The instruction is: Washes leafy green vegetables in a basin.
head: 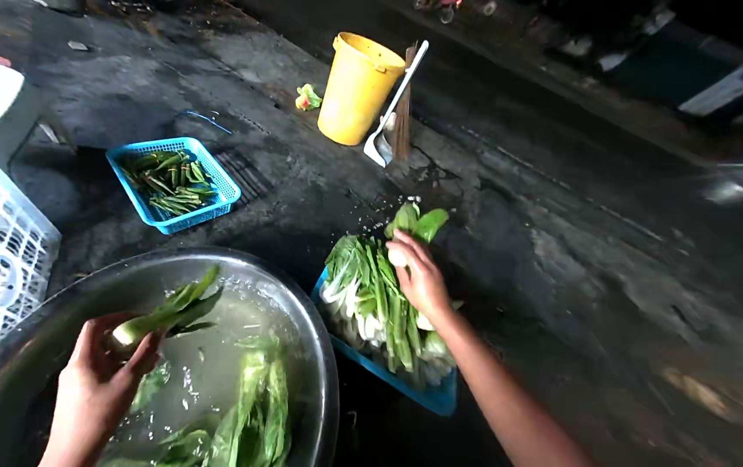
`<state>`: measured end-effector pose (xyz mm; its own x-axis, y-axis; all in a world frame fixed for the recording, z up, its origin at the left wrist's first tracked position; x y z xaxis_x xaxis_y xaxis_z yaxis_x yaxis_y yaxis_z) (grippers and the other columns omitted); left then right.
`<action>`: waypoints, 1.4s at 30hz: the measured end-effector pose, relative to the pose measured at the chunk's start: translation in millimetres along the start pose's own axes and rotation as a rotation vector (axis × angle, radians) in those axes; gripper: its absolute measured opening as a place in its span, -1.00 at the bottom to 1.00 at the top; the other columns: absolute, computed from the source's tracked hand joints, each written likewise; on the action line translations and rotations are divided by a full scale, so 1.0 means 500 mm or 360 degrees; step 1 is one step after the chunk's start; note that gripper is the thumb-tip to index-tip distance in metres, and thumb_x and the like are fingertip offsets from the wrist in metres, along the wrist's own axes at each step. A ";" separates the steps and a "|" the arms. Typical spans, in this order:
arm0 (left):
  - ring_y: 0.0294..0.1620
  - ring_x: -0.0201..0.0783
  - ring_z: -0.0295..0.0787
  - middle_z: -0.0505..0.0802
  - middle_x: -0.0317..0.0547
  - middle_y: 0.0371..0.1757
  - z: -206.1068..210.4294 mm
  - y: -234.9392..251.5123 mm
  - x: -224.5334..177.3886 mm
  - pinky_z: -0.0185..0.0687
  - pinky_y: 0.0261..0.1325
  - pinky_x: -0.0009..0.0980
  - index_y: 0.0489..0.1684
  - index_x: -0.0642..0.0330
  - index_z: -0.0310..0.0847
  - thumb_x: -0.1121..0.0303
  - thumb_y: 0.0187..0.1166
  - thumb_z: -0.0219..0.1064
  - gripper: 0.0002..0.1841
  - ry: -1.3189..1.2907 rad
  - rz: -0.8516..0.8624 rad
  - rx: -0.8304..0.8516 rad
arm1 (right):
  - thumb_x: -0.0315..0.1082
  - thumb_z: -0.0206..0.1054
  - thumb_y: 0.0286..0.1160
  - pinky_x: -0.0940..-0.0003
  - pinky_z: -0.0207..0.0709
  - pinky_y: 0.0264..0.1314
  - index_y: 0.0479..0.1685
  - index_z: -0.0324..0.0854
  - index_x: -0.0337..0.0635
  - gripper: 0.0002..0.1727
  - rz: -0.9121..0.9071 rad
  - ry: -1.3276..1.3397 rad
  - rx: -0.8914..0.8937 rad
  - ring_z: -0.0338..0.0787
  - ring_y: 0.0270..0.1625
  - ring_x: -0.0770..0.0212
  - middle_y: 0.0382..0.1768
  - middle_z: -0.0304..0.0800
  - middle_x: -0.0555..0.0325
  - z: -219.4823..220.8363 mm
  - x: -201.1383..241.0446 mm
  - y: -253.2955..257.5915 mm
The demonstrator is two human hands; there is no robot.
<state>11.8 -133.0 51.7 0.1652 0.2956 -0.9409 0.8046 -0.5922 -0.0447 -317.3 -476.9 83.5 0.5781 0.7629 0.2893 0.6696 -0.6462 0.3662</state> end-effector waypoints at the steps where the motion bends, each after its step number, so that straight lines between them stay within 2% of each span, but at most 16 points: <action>1: -0.41 -0.39 0.77 0.74 0.01 -0.04 0.004 -0.005 -0.005 0.80 -0.32 -0.39 0.47 0.33 0.37 0.33 0.53 0.43 -0.44 -0.0043 -0.0015 0.0011 | -0.56 0.16 0.61 -0.11 0.35 0.73 0.41 0.67 -0.20 -0.57 0.0100 -0.0068 0.0180 0.45 0.72 -0.13 0.66 0.48 -0.10 0.042 -0.033 -0.041; 4: -0.32 -0.39 0.79 0.76 0.00 -0.01 0.025 -0.018 -0.020 0.81 -0.24 -0.40 0.46 0.33 0.40 0.38 0.50 0.45 -0.45 -0.0134 -0.0021 0.0078 | -0.71 0.17 0.46 -0.16 0.04 0.88 0.63 0.50 -0.15 -0.34 0.0249 -0.0124 0.0895 0.05 0.89 -0.24 0.84 0.11 -0.19 0.137 -0.081 -0.160; 7: -0.17 -0.29 0.84 0.76 0.11 0.16 0.052 -0.034 -0.033 0.84 -0.09 -0.33 0.52 0.35 0.37 0.47 0.49 0.43 -0.42 -0.0091 0.0027 0.0235 | -0.69 0.42 0.16 -0.26 -0.15 0.89 0.76 0.30 -0.20 -0.07 0.0338 -0.0068 0.0943 -0.18 0.93 -0.31 0.89 -0.12 -0.26 0.129 0.011 -0.142; 12: -0.16 -0.24 0.89 0.76 0.19 0.26 0.155 -0.094 -0.082 0.87 -0.09 -0.30 0.52 0.42 0.36 0.42 0.46 0.50 -0.37 -0.0035 0.0237 0.0495 | -0.34 0.57 0.31 0.05 0.25 0.81 0.86 -0.01 -0.34 0.07 -0.0065 0.0912 0.0739 0.27 0.82 -0.02 0.82 0.13 -0.21 0.062 0.330 -0.120; 13: -0.17 -0.22 0.90 0.77 0.21 0.24 0.180 -0.110 -0.096 0.88 -0.13 -0.28 0.53 0.46 0.32 0.36 0.46 0.52 -0.32 -0.0076 0.0337 0.0521 | -0.32 0.61 0.29 0.03 0.35 0.74 0.87 -0.01 -0.32 0.10 -0.0148 0.0996 0.0728 0.38 0.76 -0.04 0.79 0.20 -0.23 0.060 0.373 -0.125; 15: -0.14 -0.23 0.93 0.75 0.25 0.33 0.212 -0.138 -0.116 0.90 -0.14 -0.26 0.64 0.49 0.14 0.18 0.46 0.51 -0.15 -0.0153 0.0518 0.0577 | -0.45 0.58 0.20 -0.02 0.59 0.51 0.78 0.27 -0.23 -0.04 -0.0202 0.0935 0.0512 0.65 0.53 -0.06 0.58 0.54 -0.21 0.065 0.403 -0.128; 17: 0.15 -0.25 0.89 0.51 0.27 0.64 0.208 -0.148 -0.127 0.89 0.07 -0.29 0.83 0.41 -0.19 -0.01 0.52 0.45 0.05 -0.0272 0.0525 0.0729 | -0.43 0.50 0.39 0.00 0.69 0.40 0.62 0.49 -0.19 -0.31 -0.0088 0.0854 0.0378 0.78 0.38 0.02 0.42 0.72 -0.12 0.058 0.375 -0.113; 19: 0.40 -0.19 0.76 0.44 0.20 0.71 0.177 -0.134 -0.121 0.81 0.28 -0.26 0.89 0.29 -0.31 -0.05 0.55 0.41 0.08 -0.0309 0.0450 0.0798 | -0.29 0.43 0.54 0.03 0.67 0.43 0.61 0.51 -0.15 -0.40 0.0046 0.0726 0.0317 0.79 0.37 0.08 0.43 0.73 -0.05 0.024 0.322 -0.086; 23: 0.56 0.03 0.59 0.47 0.22 0.69 0.102 -0.071 -0.043 0.63 0.44 -0.04 0.80 0.31 0.07 0.09 0.65 0.30 -0.21 0.0003 0.0188 0.0641 | -0.34 0.40 0.55 -0.29 0.67 0.26 0.53 0.63 -0.05 -0.49 0.0000 0.0079 -0.0182 0.83 0.31 -0.18 0.41 0.76 -0.07 -0.070 0.209 -0.031; 25: 0.53 0.10 0.61 0.50 0.27 0.66 0.073 -0.039 -0.006 0.59 0.46 0.02 0.72 0.32 0.23 0.20 0.72 0.29 -0.36 0.0121 -0.0053 0.0586 | -0.42 0.30 0.60 -0.39 0.57 0.31 0.52 0.63 -0.02 -0.52 -0.0071 -0.0255 -0.0257 0.71 0.45 -0.27 0.53 0.65 -0.04 -0.082 0.133 -0.016; 28: 0.51 0.17 0.60 0.52 0.32 0.63 0.048 -0.001 0.058 0.53 0.51 0.05 0.64 0.35 0.33 0.27 0.75 0.28 -0.45 0.0277 -0.0172 0.0559 | -0.62 0.14 0.58 -0.46 0.39 0.47 0.45 0.68 -0.05 -0.48 0.0082 -0.0489 0.0067 0.43 0.67 -0.41 0.63 0.53 -0.13 -0.020 -0.001 -0.063; 31: 0.52 0.22 0.60 0.55 0.35 0.60 0.032 0.014 0.110 0.48 0.57 0.08 0.60 0.37 0.39 0.31 0.76 0.27 -0.50 0.0444 -0.0221 0.0583 | -0.79 0.10 0.45 -0.32 0.24 0.72 0.63 0.51 -0.12 -0.31 0.0346 -0.0465 0.0911 0.14 0.83 -0.36 0.77 0.28 -0.16 0.085 -0.105 -0.163; 33: 0.57 0.28 0.54 0.54 0.38 0.61 0.018 0.015 0.145 0.42 0.62 0.10 0.60 0.38 0.40 0.33 0.75 0.27 -0.50 0.0591 -0.0239 0.0652 | -0.79 0.15 0.44 -0.29 0.03 0.83 0.64 0.48 -0.18 -0.31 0.0396 -0.0503 0.1153 0.03 0.88 -0.34 0.79 0.25 -0.16 0.109 -0.105 -0.179; 36: 0.60 0.38 0.46 0.54 0.46 0.57 -0.008 -0.002 0.205 0.34 0.63 0.19 0.56 0.40 0.46 0.32 0.72 0.30 -0.51 0.0868 -0.0266 0.0751 | -0.65 0.22 0.51 -0.45 -0.18 0.81 0.66 0.44 -0.13 -0.35 0.0586 -0.0639 0.1086 0.28 0.77 -0.35 0.61 0.51 -0.25 0.069 -0.023 -0.094; 39: 0.69 0.46 0.30 0.51 0.45 0.61 -0.053 -0.035 0.233 0.22 0.68 0.27 0.46 0.37 0.59 0.33 0.65 0.37 -0.54 0.1129 -0.0090 0.0749 | -0.58 0.16 0.58 -0.36 0.08 0.74 0.58 0.52 -0.10 -0.45 0.0500 -0.0564 0.0896 0.35 0.73 -0.27 0.60 0.52 -0.16 0.055 0.058 -0.005; 42: 0.74 0.62 0.10 0.43 0.59 0.64 -0.135 -0.091 0.219 0.05 0.70 0.43 0.40 0.45 0.64 0.37 0.58 0.39 -0.55 0.1226 0.0150 0.0527 | -0.42 0.12 0.74 -0.23 0.33 0.64 0.57 0.54 -0.08 -0.55 0.0257 -0.0338 0.0926 0.45 0.68 -0.21 0.56 0.58 -0.12 0.132 0.097 0.057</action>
<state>31.9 -23.3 -26.5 0.6631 0.5913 -0.4590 0.5788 -0.7939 -0.1865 -239.5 -459.7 49.7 0.7329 0.6733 0.0975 0.6753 -0.7025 -0.2246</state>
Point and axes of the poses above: each hand's wrist, its own y-axis towards the middle knuckle, its own z-axis out of the palm, x = y × z, the point moved 3 cm from there along y, towards the middle knuckle
